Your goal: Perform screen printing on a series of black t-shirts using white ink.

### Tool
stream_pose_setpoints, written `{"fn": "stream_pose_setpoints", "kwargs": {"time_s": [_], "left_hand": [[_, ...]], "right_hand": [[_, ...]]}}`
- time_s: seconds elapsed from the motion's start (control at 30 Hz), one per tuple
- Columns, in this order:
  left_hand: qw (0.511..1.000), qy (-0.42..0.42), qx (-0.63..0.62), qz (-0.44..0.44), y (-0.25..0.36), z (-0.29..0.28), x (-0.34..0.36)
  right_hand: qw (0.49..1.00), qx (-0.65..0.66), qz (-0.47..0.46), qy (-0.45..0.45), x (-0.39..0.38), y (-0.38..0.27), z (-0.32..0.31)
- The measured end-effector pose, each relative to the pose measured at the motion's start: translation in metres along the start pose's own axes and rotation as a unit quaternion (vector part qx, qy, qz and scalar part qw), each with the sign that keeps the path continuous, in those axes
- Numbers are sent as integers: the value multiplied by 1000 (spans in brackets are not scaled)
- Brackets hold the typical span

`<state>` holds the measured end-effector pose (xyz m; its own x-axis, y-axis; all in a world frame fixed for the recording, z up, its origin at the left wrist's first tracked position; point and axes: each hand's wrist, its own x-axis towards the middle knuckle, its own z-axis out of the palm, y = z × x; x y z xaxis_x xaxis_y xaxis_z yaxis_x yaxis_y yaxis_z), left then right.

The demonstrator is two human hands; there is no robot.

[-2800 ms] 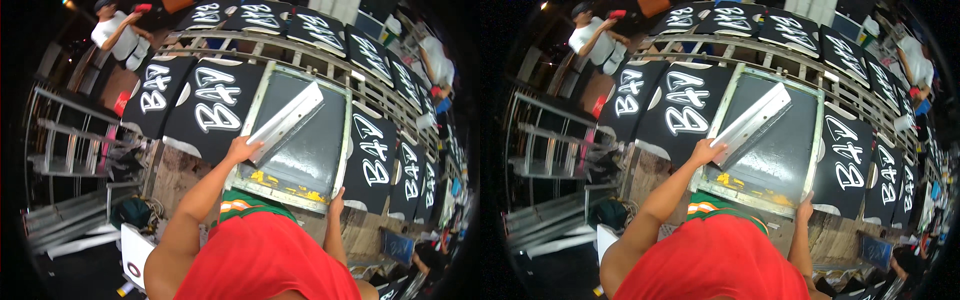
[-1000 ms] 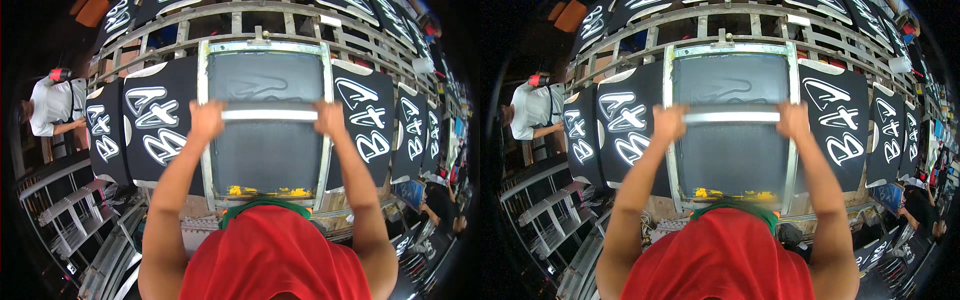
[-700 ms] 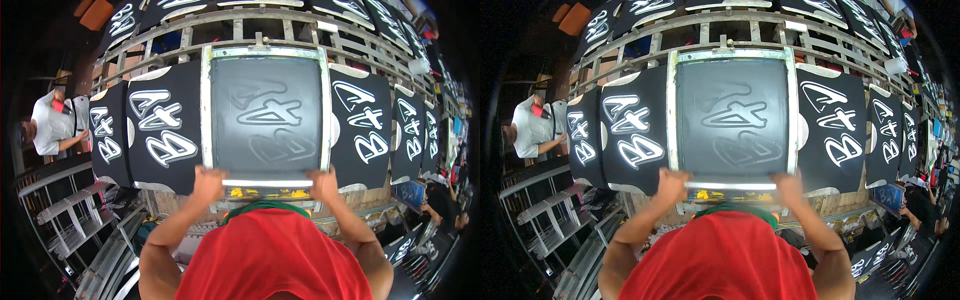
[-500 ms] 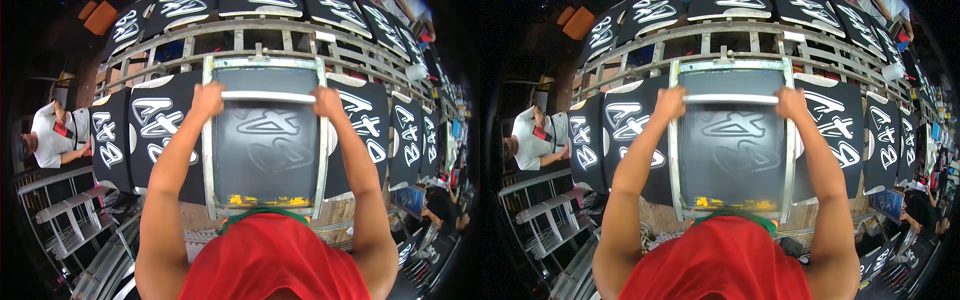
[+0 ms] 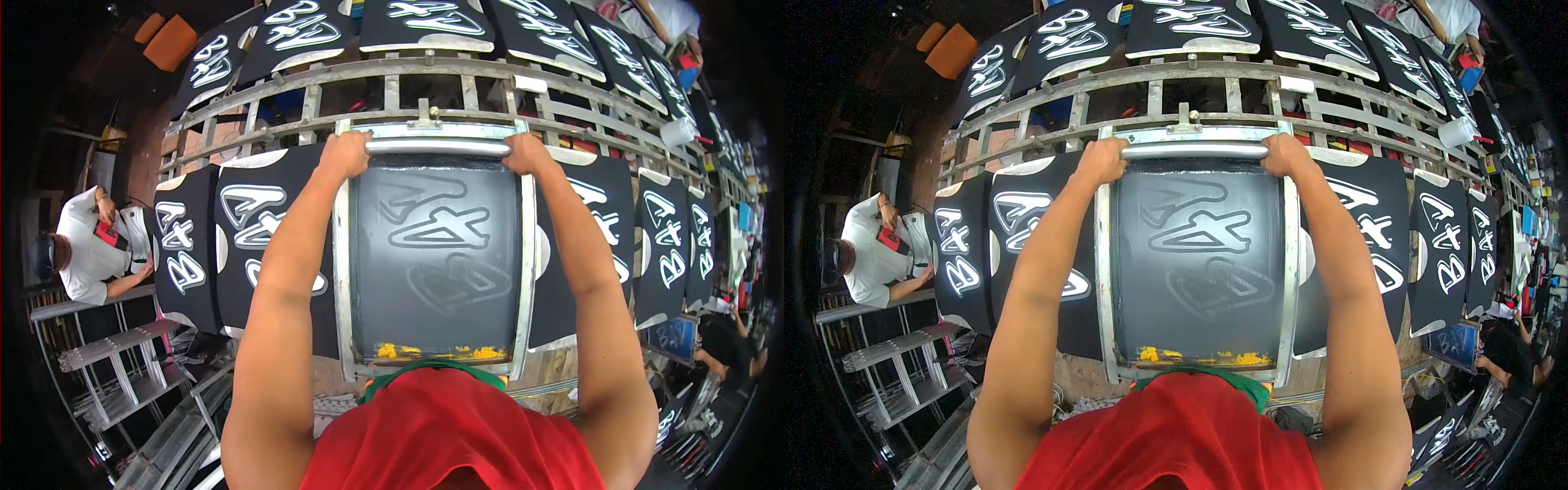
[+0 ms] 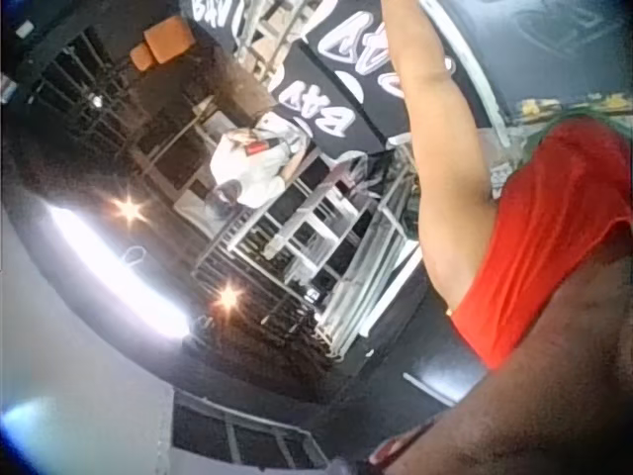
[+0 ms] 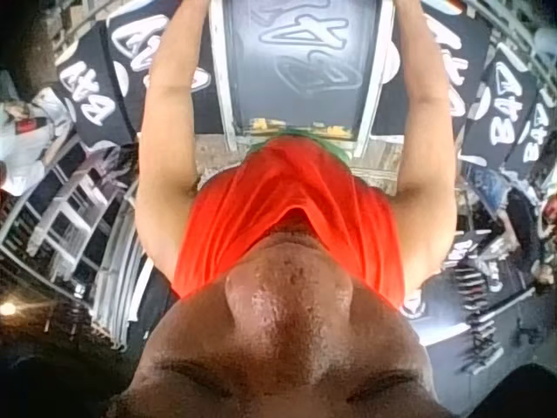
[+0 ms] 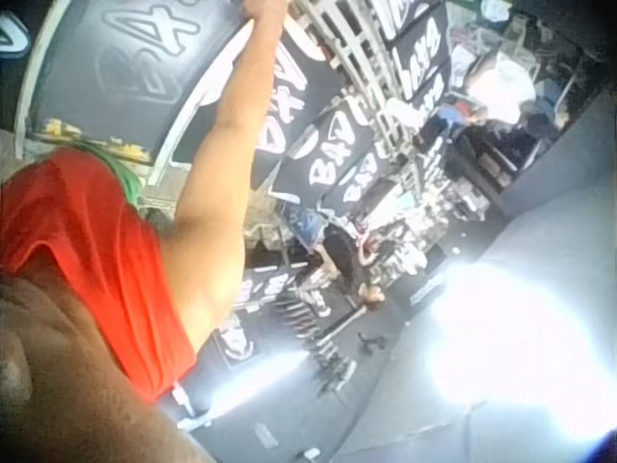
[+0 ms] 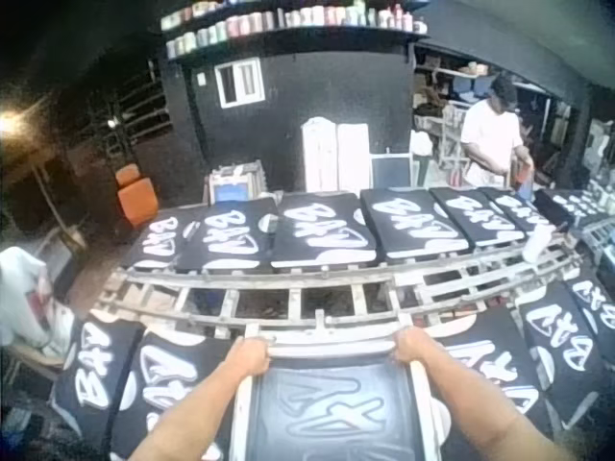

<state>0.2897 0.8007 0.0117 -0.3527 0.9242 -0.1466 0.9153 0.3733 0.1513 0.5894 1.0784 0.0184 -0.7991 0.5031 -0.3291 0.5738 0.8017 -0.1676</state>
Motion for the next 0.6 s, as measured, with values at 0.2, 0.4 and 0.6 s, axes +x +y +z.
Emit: {"fn": "stream_pose_setpoints", "kwargs": {"time_s": [0.2,0.4,0.6], "left_hand": [[998,-3,-56,16,27,30,-119],[997,-18,-69,19,88,93,-342],[992,-42,-98,67,80,66,-342]], "right_hand": [[993,38,-51,99,-113,-23,65],[994,-7,-45,100,-335,-89,156],[992,116,-45,-1,-350,-95,110]]}}
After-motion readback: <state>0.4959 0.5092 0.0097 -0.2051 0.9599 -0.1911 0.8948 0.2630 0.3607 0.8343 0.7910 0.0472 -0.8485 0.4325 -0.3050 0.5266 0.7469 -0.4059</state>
